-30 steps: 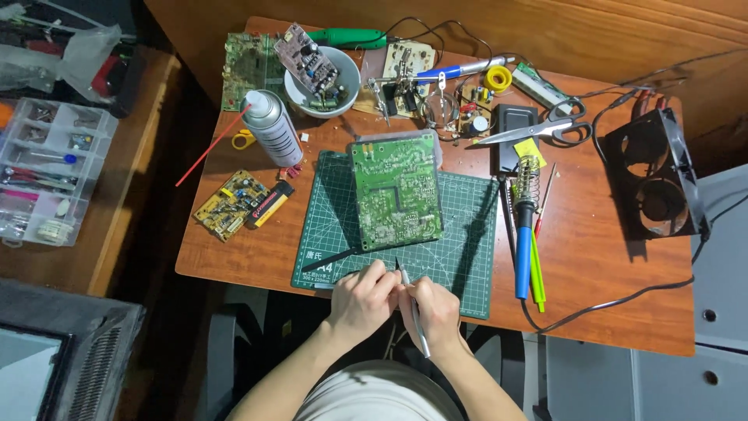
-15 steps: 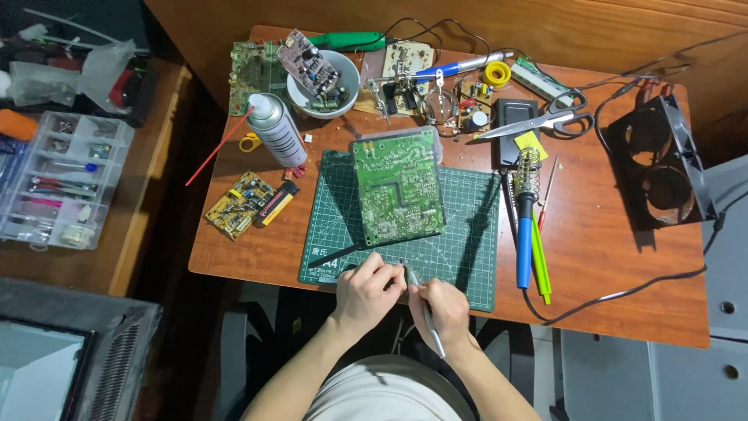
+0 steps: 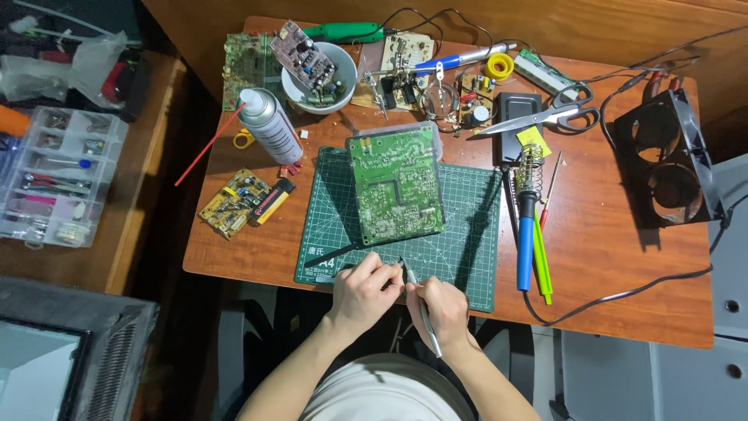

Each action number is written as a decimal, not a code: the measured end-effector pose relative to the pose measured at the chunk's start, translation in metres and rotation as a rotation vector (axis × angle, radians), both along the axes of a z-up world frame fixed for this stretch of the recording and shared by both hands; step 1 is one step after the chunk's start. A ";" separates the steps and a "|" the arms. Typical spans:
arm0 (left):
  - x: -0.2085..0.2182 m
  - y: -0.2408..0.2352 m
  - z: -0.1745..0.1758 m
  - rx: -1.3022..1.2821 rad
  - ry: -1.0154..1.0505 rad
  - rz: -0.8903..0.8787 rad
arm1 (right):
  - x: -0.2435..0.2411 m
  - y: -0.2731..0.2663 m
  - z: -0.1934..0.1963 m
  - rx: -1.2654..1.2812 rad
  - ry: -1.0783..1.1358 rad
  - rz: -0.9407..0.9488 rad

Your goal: Repairing a circuit board by desoldering components using a soldering iron and a desoldering pump on a workbench.

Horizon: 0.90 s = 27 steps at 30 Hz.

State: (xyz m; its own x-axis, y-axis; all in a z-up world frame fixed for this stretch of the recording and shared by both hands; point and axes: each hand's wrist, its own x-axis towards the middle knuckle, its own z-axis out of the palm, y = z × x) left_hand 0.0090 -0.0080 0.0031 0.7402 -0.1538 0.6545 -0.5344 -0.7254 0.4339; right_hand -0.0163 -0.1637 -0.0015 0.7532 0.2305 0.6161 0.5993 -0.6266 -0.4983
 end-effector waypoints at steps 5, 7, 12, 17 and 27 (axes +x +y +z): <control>-0.003 0.004 0.006 -0.014 0.012 -0.022 | -0.001 0.000 0.004 -0.096 0.009 -0.043; -0.003 0.007 0.007 -0.020 0.001 -0.044 | 0.000 0.002 0.001 -0.044 0.010 -0.033; -0.001 0.005 0.014 -0.029 -0.008 -0.061 | -0.003 -0.001 0.000 0.019 0.015 -0.022; -0.002 0.006 0.013 -0.039 0.002 -0.062 | -0.007 -0.006 -0.008 0.052 0.042 -0.004; -0.001 0.010 0.014 -0.054 0.062 -0.105 | -0.010 -0.017 -0.006 0.217 0.027 -0.082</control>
